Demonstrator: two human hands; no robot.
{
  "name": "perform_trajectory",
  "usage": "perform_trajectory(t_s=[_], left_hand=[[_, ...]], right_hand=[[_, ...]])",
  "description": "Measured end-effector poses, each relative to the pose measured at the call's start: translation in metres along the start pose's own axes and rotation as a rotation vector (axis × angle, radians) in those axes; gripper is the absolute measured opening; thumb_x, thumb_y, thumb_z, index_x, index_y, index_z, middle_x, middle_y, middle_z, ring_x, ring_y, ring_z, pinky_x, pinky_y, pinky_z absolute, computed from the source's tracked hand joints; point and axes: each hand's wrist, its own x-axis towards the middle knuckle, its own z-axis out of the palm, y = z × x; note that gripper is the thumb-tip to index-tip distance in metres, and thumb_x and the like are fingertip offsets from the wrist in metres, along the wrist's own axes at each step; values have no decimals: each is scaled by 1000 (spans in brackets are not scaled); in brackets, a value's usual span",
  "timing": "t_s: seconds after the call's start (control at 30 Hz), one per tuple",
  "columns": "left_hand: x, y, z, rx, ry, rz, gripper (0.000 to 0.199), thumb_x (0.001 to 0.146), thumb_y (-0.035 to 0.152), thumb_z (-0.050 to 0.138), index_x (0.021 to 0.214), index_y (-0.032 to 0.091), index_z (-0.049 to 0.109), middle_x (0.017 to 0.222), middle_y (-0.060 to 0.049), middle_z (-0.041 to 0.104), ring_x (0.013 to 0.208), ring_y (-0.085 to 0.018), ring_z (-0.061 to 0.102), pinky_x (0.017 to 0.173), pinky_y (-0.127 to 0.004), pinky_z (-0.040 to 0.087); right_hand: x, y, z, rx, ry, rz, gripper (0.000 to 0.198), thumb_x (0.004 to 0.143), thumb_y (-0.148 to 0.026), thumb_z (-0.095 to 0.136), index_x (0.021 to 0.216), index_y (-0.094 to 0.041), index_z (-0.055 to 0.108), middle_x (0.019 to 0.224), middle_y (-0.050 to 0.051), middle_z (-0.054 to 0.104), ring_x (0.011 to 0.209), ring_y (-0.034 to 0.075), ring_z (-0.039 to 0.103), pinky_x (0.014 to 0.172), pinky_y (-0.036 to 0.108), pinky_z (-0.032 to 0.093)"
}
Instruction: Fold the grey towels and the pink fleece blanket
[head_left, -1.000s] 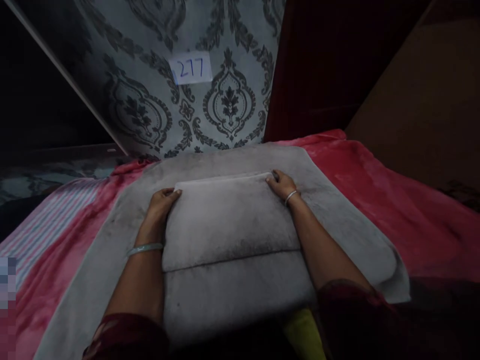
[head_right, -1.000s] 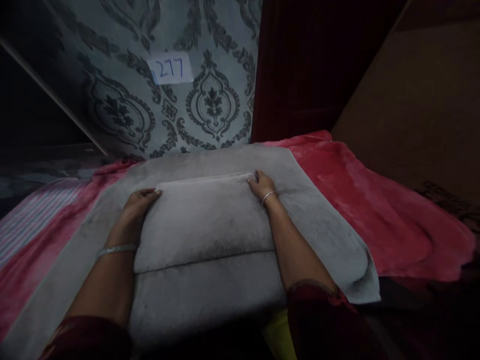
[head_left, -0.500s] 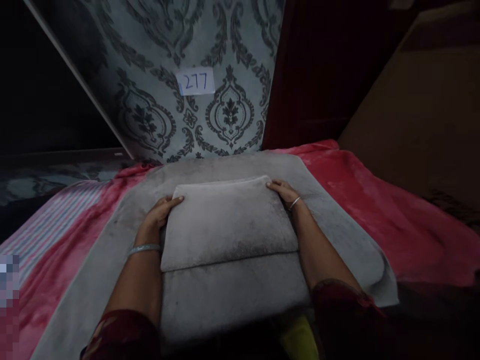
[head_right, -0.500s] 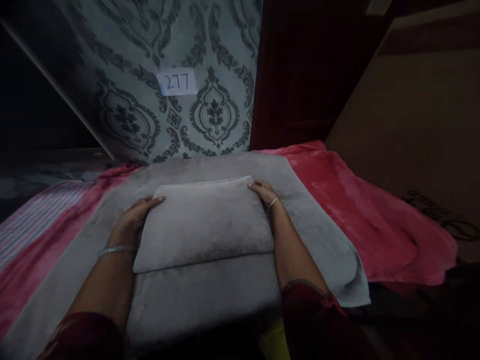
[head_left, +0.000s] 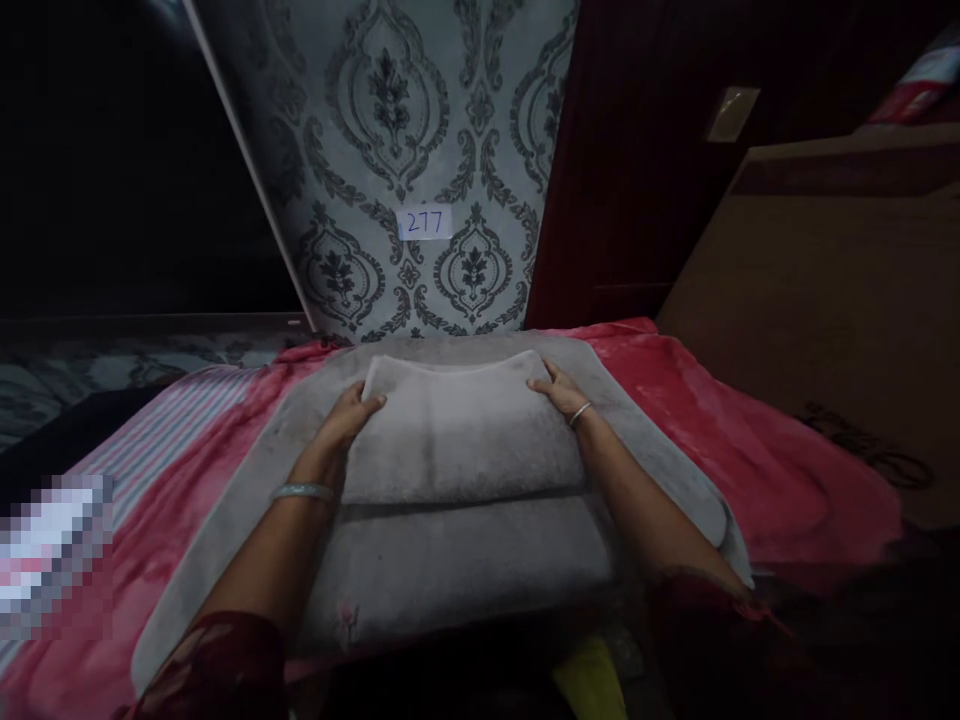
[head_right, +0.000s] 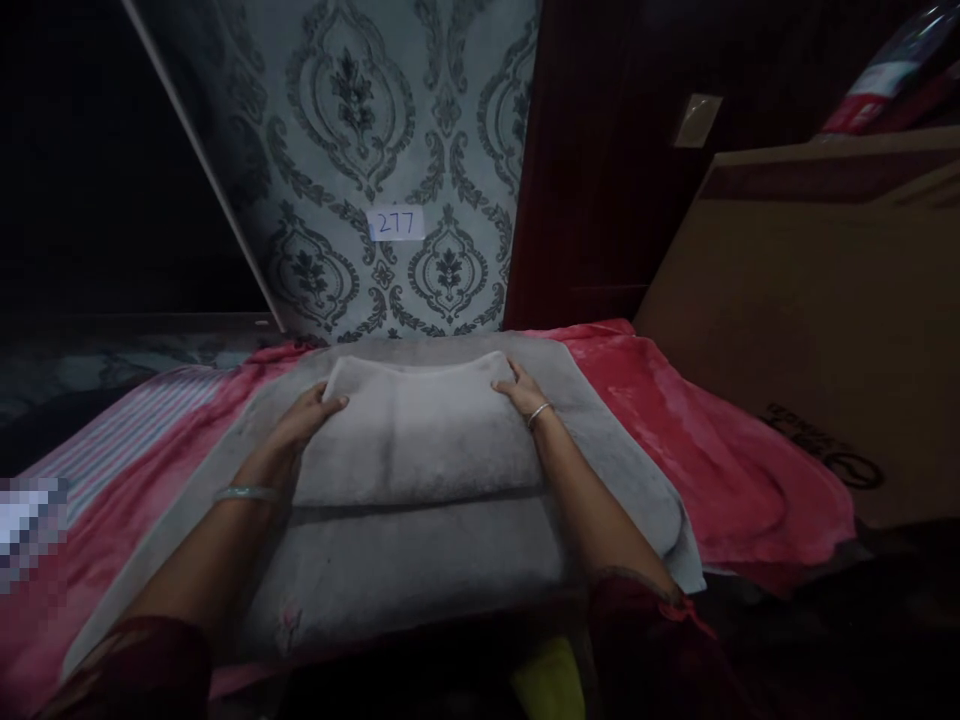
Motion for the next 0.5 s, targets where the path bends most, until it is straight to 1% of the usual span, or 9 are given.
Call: perform_trajectory(t_s=[0.1,0.17,0.2,0.27,0.37,0.43,0.5], left_hand=[[-2,25,-31,-5,-41,-23,46,53,24,79,98,16,69,78,-2,71,67,-20,65,63,-29,53],[-6,29,-54,-11,-63,-53,47,54,25,81,99,15,70,78,-4,71,68,-21,66,65,-30,53],[-11,24,-63,-3,-66,-72,49,55,26,81,101,14,70,78,-4,72,70,-21,66,65,-31,54],[-24,5,-75,48,-27,-151,51,55,27,84,101,13,70,77,-5,72,70,-23,66,64,-32,54],[-46,-33,-79,125,48,-256,53,51,34,87,95,13,69,78,-7,72,70,-24,67,62,-32,54],[-55,-49,-78,179,67,-257,51,52,39,86,93,13,68,82,-9,73,76,-28,69,66,-35,55],[-59,-52,-76,290,130,-201,47,58,36,82,97,13,69,91,-13,74,92,-34,70,78,-43,57]], right_hand=[[3,-22,-5,63,-27,-47,78,74,-32,64,148,-16,47,132,10,66,106,25,66,93,41,55],[0,-25,2,140,-55,-51,76,73,-34,65,146,-15,49,130,10,67,106,26,67,93,41,54],[-4,-22,10,167,-66,-35,77,73,-34,67,145,-15,49,130,11,67,106,26,67,94,41,54],[-16,-7,30,166,-65,51,80,72,-35,69,146,-14,47,131,12,66,108,26,66,95,42,53],[-39,23,61,105,-59,204,84,73,-34,68,150,-12,41,127,13,68,108,26,66,98,45,51],[-48,36,70,82,-68,217,81,78,-32,63,152,-11,38,125,13,68,108,25,66,99,45,51],[-52,39,68,30,-79,201,76,81,-28,57,151,-9,38,128,15,67,111,24,65,100,43,50]])
